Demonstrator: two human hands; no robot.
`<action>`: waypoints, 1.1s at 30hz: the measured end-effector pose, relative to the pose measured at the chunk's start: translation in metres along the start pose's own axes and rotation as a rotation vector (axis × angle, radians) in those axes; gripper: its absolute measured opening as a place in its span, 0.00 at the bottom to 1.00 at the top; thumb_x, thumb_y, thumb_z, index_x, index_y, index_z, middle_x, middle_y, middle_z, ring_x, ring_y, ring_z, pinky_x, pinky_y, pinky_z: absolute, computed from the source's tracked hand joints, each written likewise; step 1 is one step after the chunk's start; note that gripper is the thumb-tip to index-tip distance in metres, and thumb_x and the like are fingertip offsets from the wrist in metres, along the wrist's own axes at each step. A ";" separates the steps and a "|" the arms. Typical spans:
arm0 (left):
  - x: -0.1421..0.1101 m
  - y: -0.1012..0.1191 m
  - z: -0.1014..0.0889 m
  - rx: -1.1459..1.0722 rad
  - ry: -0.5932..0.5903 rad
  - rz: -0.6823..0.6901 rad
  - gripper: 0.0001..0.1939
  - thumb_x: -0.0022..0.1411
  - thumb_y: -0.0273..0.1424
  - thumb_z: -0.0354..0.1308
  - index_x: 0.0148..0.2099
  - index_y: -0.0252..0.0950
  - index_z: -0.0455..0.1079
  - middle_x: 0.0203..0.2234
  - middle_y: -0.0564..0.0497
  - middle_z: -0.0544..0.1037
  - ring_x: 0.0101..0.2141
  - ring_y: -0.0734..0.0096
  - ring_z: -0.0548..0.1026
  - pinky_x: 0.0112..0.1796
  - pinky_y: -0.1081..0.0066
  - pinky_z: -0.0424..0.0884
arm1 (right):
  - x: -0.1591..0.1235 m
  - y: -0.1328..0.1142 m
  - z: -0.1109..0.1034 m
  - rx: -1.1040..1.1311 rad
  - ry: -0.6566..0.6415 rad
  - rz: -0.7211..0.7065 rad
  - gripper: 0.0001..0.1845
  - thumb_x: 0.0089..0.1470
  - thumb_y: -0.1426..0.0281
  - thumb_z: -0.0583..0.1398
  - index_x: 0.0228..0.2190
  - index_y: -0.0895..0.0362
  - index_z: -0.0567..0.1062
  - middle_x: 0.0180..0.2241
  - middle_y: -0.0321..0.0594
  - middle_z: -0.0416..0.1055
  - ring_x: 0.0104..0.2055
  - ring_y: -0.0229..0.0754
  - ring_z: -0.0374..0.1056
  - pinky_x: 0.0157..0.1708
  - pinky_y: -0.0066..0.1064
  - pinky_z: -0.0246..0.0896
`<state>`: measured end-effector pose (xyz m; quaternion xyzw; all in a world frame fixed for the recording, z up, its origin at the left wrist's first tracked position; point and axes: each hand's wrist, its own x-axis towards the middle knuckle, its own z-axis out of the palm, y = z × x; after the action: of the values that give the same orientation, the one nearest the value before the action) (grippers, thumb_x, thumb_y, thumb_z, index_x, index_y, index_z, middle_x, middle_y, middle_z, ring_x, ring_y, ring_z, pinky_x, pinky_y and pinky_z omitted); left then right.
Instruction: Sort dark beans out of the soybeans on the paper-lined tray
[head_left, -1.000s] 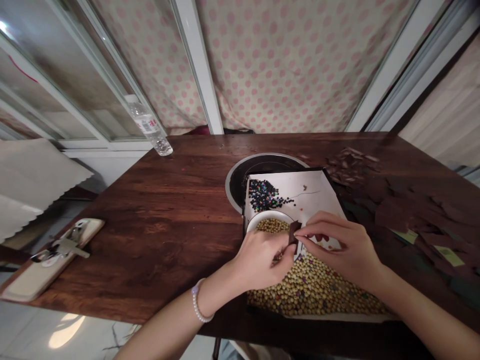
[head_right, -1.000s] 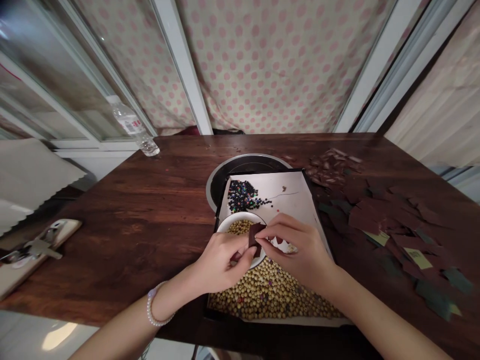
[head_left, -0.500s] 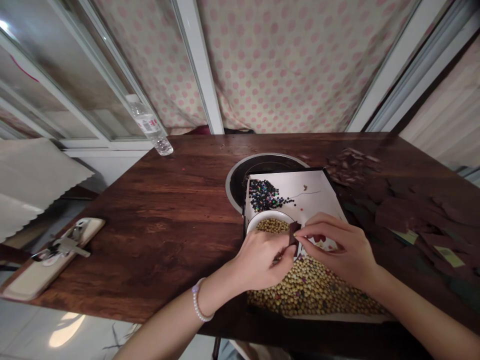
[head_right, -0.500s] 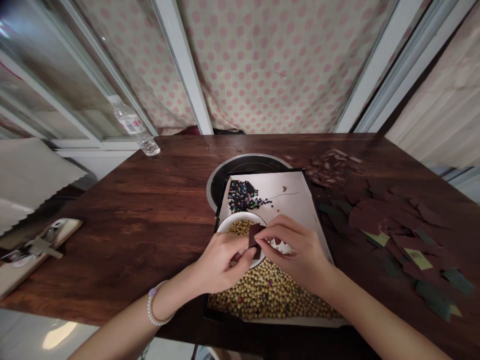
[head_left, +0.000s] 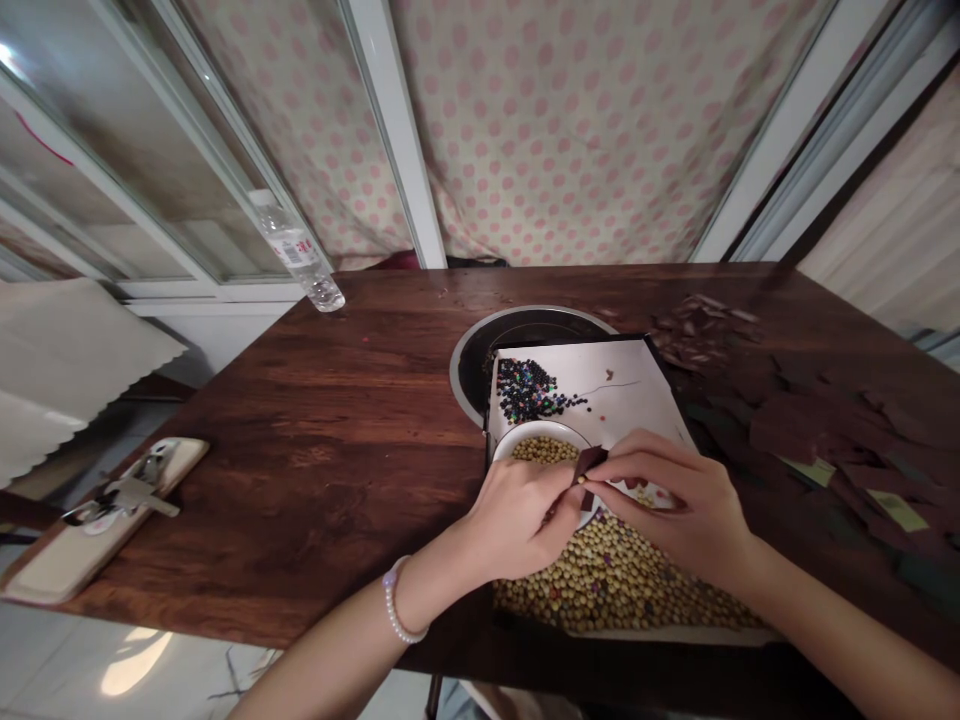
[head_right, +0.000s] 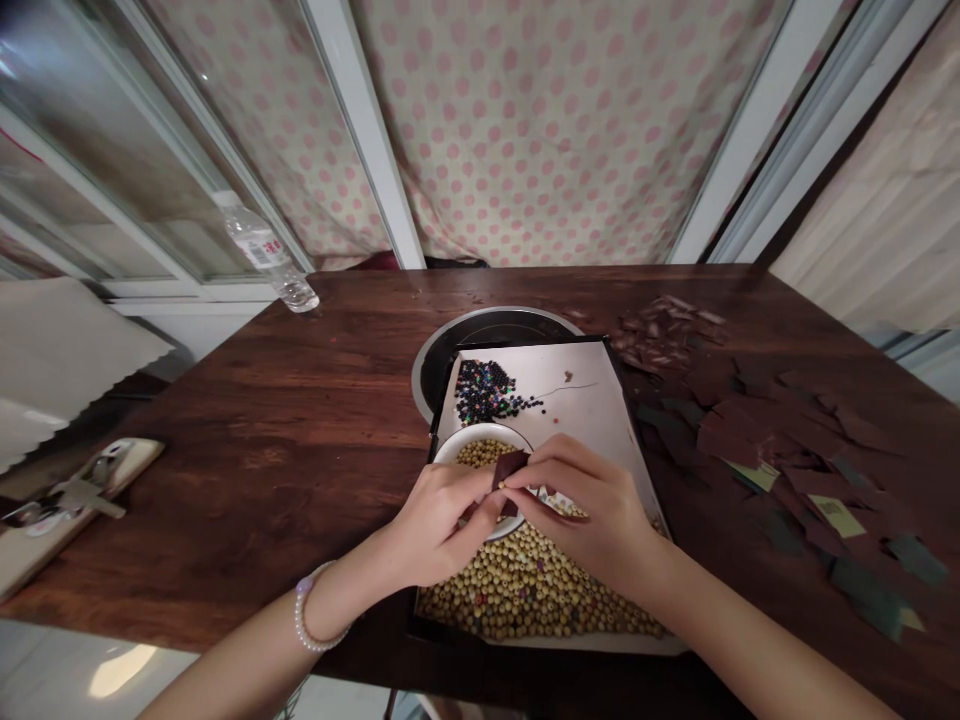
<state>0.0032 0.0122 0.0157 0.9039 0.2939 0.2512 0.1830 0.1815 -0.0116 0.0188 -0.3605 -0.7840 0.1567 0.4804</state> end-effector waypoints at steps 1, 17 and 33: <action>0.000 0.000 0.000 0.006 0.001 0.002 0.10 0.60 0.25 0.43 0.28 0.34 0.62 0.18 0.54 0.65 0.19 0.74 0.62 0.22 0.72 0.57 | -0.001 0.000 0.000 -0.005 0.002 -0.008 0.09 0.49 0.80 0.58 0.33 0.56 0.74 0.28 0.39 0.69 0.30 0.37 0.68 0.28 0.29 0.66; -0.001 0.003 0.002 0.068 0.004 0.019 0.10 0.58 0.25 0.44 0.26 0.35 0.60 0.16 0.55 0.64 0.18 0.74 0.62 0.20 0.71 0.55 | -0.007 0.005 0.001 -0.106 0.038 -0.103 0.15 0.48 0.83 0.58 0.37 0.56 0.72 0.29 0.40 0.68 0.31 0.38 0.66 0.30 0.32 0.67; -0.001 0.002 0.001 0.033 0.009 -0.006 0.09 0.58 0.25 0.44 0.26 0.35 0.60 0.16 0.55 0.63 0.17 0.75 0.62 0.20 0.72 0.56 | -0.006 0.003 0.002 -0.046 0.031 -0.063 0.12 0.48 0.82 0.59 0.34 0.57 0.74 0.28 0.39 0.68 0.30 0.37 0.67 0.28 0.30 0.66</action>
<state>0.0037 0.0097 0.0154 0.9046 0.3017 0.2499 0.1678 0.1826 -0.0135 0.0118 -0.3491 -0.7908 0.1179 0.4888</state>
